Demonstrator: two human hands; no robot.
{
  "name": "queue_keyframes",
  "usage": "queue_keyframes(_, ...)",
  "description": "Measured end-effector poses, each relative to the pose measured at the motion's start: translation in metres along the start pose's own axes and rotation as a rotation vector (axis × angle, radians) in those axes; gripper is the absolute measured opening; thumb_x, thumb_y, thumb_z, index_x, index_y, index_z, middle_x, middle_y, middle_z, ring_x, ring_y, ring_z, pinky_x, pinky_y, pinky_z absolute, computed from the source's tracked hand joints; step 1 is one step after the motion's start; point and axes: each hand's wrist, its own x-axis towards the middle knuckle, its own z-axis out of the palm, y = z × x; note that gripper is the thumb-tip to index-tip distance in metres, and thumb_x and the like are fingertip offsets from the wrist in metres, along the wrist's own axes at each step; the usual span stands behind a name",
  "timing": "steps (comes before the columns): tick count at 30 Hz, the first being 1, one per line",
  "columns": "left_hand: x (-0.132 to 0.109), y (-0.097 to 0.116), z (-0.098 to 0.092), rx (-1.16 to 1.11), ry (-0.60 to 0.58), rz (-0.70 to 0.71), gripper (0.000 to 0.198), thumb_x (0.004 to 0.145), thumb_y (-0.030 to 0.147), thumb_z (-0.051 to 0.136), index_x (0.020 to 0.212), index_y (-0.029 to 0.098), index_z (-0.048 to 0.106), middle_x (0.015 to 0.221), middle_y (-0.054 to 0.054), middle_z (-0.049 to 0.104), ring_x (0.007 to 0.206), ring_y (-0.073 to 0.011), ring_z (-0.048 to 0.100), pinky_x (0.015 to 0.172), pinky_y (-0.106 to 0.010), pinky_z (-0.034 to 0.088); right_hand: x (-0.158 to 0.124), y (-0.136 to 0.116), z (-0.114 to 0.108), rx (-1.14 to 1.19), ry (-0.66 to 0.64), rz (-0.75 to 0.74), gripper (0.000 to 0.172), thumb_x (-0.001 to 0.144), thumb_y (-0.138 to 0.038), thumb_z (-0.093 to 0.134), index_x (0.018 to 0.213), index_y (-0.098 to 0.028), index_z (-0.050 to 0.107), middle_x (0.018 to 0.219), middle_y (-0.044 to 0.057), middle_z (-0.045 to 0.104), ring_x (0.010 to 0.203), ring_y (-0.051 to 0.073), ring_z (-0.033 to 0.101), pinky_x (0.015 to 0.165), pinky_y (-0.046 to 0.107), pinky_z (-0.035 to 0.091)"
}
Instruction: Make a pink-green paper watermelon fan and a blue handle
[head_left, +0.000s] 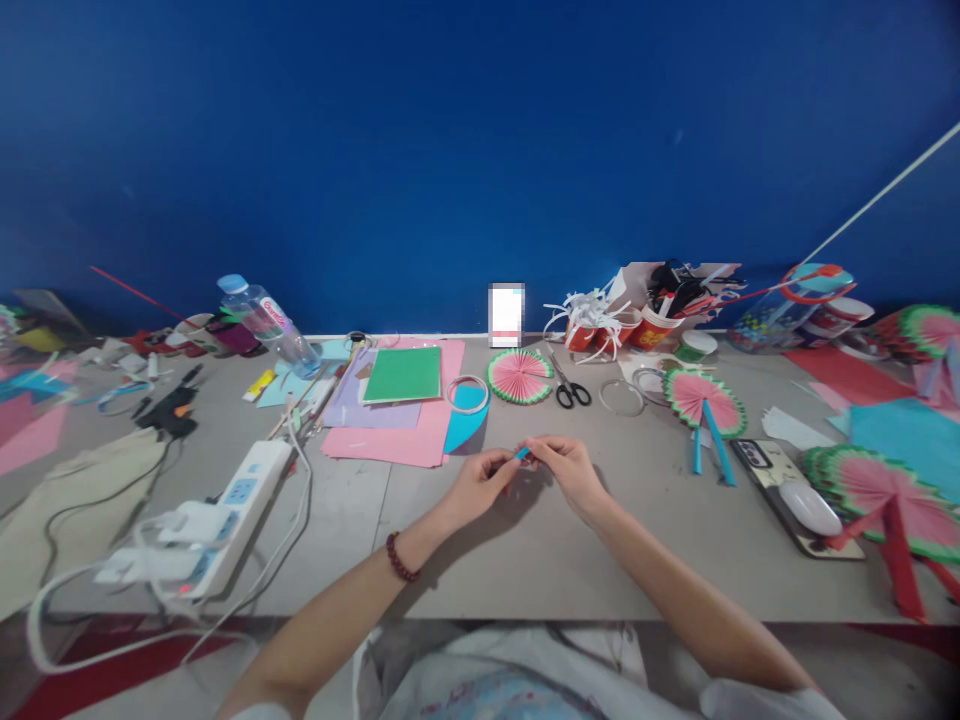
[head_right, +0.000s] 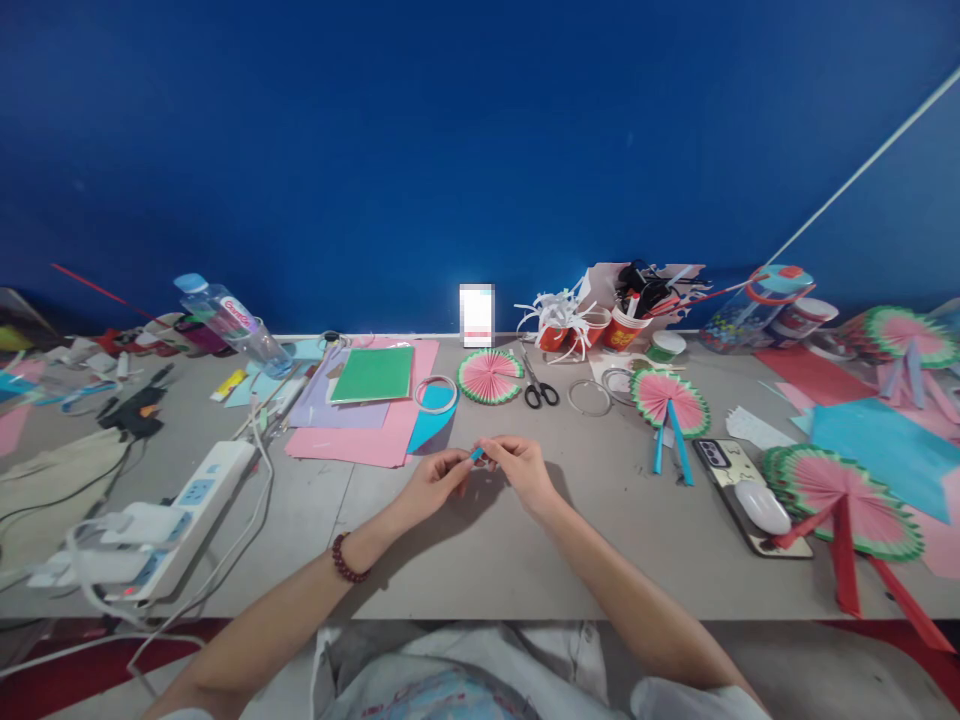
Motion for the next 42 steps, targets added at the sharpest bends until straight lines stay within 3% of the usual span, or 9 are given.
queue_keyframes(7, 0.0007, -0.0021, -0.0022, -0.046, -0.020, -0.033, 0.050, 0.082, 0.059, 0.049, 0.078, 0.012, 0.062, 0.057, -0.001, 0.057, 0.039, -0.0058, 0.039, 0.041, -0.021, 0.027, -0.0018, 0.0014, 0.0045, 0.003, -0.072, 0.073, 0.045, 0.072, -0.058, 0.062, 0.072, -0.014, 0.073, 0.060, 0.004, 0.064, 0.053, 0.012, 0.052, 0.052, 0.024, 0.039)
queue_keyframes(14, -0.0007, 0.0041, -0.0027, -0.066, -0.019, -0.018, 0.051, 0.081, 0.059, 0.050, 0.075, 0.011, 0.064, 0.053, -0.002, 0.057, 0.037, -0.0060, 0.038, 0.039, -0.022, 0.026, -0.0033, 0.0012, 0.0024, -0.100, -0.183, 0.031, 0.040, 0.071, -0.054, 0.064, 0.066, -0.015, 0.070, 0.058, 0.000, 0.059, 0.052, 0.010, 0.047, 0.051, 0.023, 0.037)
queue_keyframes(17, -0.0014, 0.0040, -0.0028, -0.061, -0.021, -0.012, 0.048, 0.083, 0.056, 0.050, 0.075, 0.011, 0.063, 0.056, -0.003, 0.059, 0.039, -0.0063, 0.041, 0.041, -0.021, 0.029, -0.0030, 0.0043, 0.0033, -0.152, -0.145, 0.012, 0.035, 0.070, -0.049, 0.068, 0.060, -0.015, 0.067, 0.054, -0.001, 0.056, 0.050, 0.008, 0.044, 0.048, 0.022, 0.034)
queue_keyframes(22, 0.0006, -0.0020, -0.0029, -0.050, -0.011, -0.040, 0.044, 0.082, 0.054, 0.051, 0.072, 0.012, 0.061, 0.055, -0.003, 0.059, 0.039, -0.0070, 0.043, 0.041, -0.022, 0.031, -0.0046, 0.0037, 0.0070, -0.114, -0.037, -0.043, 0.030, 0.069, -0.045, 0.069, 0.063, -0.016, 0.069, 0.063, 0.002, 0.064, 0.060, 0.014, 0.055, 0.057, 0.026, 0.043)
queue_keyframes(28, 0.0016, -0.0014, -0.0040, -0.076, -0.015, -0.055, 0.046, 0.079, 0.056, 0.055, 0.077, 0.011, 0.063, 0.055, -0.003, 0.059, 0.038, -0.0070, 0.042, 0.041, -0.022, 0.030, -0.0053, -0.0022, 0.0069, -0.120, 0.017, -0.097, 0.023, 0.068, -0.042, 0.069, 0.064, -0.019, 0.070, 0.067, 0.003, 0.067, 0.066, 0.016, 0.060, 0.063, 0.028, 0.047)
queue_keyframes(35, -0.0039, 0.0048, -0.0065, -0.011, -0.007, 0.014, 0.043, 0.084, 0.052, 0.051, 0.076, 0.012, 0.065, 0.057, -0.002, 0.058, 0.041, -0.0064, 0.040, 0.044, -0.021, 0.030, -0.0028, 0.0032, 0.0023, -0.047, -0.093, -0.044, 0.026, 0.064, -0.040, 0.075, 0.081, -0.020, 0.072, 0.073, 0.002, 0.069, 0.067, 0.016, 0.063, 0.068, 0.031, 0.052)
queue_keyframes(38, -0.0040, 0.0027, -0.0062, -0.009, -0.044, 0.008, 0.043, 0.086, 0.050, 0.048, 0.075, 0.012, 0.064, 0.056, -0.001, 0.057, 0.040, -0.0062, 0.039, 0.044, -0.021, 0.030, -0.0043, 0.0055, 0.0016, -0.135, -0.115, -0.151, 0.020, 0.071, -0.039, 0.070, 0.072, -0.019, 0.070, 0.073, 0.003, 0.067, 0.069, 0.016, 0.061, 0.068, 0.029, 0.050)
queue_keyframes(42, -0.0016, 0.0006, -0.0045, -0.023, -0.075, 0.009, 0.044, 0.086, 0.051, 0.047, 0.069, 0.012, 0.060, 0.055, -0.001, 0.057, 0.040, -0.0061, 0.039, 0.044, -0.021, 0.030, -0.0068, 0.0073, 0.0029, -0.225, -0.045, -0.230, 0.020, 0.076, -0.038, 0.066, 0.069, -0.019, 0.068, 0.068, 0.002, 0.065, 0.067, 0.015, 0.060, 0.067, 0.028, 0.048)
